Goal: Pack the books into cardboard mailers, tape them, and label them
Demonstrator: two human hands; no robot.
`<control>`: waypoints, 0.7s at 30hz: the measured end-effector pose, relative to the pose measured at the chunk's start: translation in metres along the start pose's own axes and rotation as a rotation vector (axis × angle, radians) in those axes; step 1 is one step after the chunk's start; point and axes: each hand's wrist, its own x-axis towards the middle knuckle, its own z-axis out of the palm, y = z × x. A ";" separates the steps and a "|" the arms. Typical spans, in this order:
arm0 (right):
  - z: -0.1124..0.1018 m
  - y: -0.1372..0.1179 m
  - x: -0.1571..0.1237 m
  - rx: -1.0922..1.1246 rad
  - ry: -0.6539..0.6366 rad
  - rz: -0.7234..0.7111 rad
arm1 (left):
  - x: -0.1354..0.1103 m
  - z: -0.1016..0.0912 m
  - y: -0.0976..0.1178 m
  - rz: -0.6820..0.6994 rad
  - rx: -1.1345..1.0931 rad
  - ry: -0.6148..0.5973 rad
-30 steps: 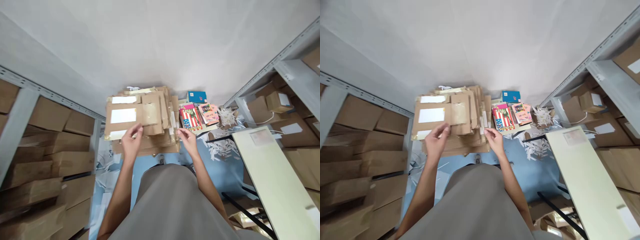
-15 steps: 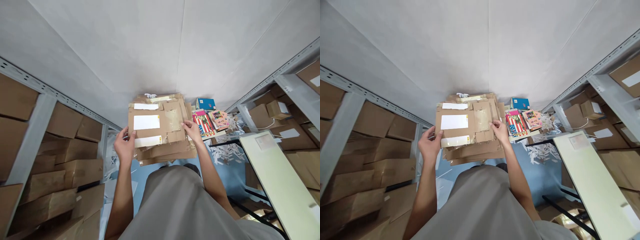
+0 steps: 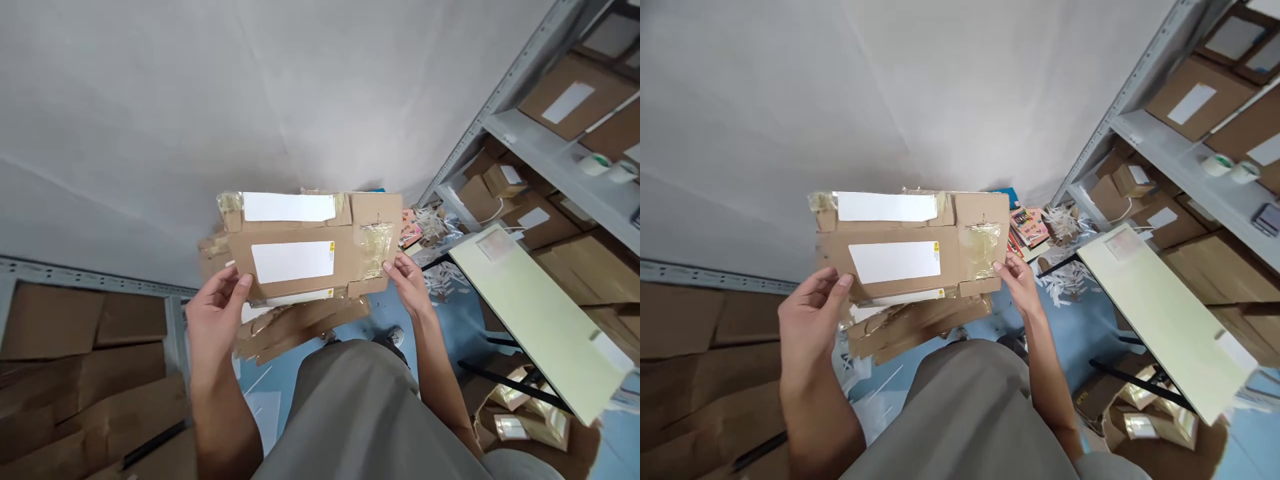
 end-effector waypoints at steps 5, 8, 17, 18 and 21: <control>-0.114 -0.006 -0.022 -0.019 0.158 0.046 | -0.031 0.106 0.027 0.001 -0.024 -0.210; -0.192 -0.005 -0.045 -0.002 0.264 0.047 | -0.059 0.186 0.042 -0.026 -0.092 -0.406; -0.407 0.028 -0.143 -0.085 0.704 0.014 | -0.182 0.439 0.068 -0.055 -0.111 -1.007; -0.425 0.036 -0.155 -0.130 0.770 0.039 | -0.196 0.463 0.067 -0.040 -0.096 -1.081; -0.466 0.058 -0.188 -0.234 0.946 0.152 | -0.234 0.527 0.061 0.061 -0.006 -1.233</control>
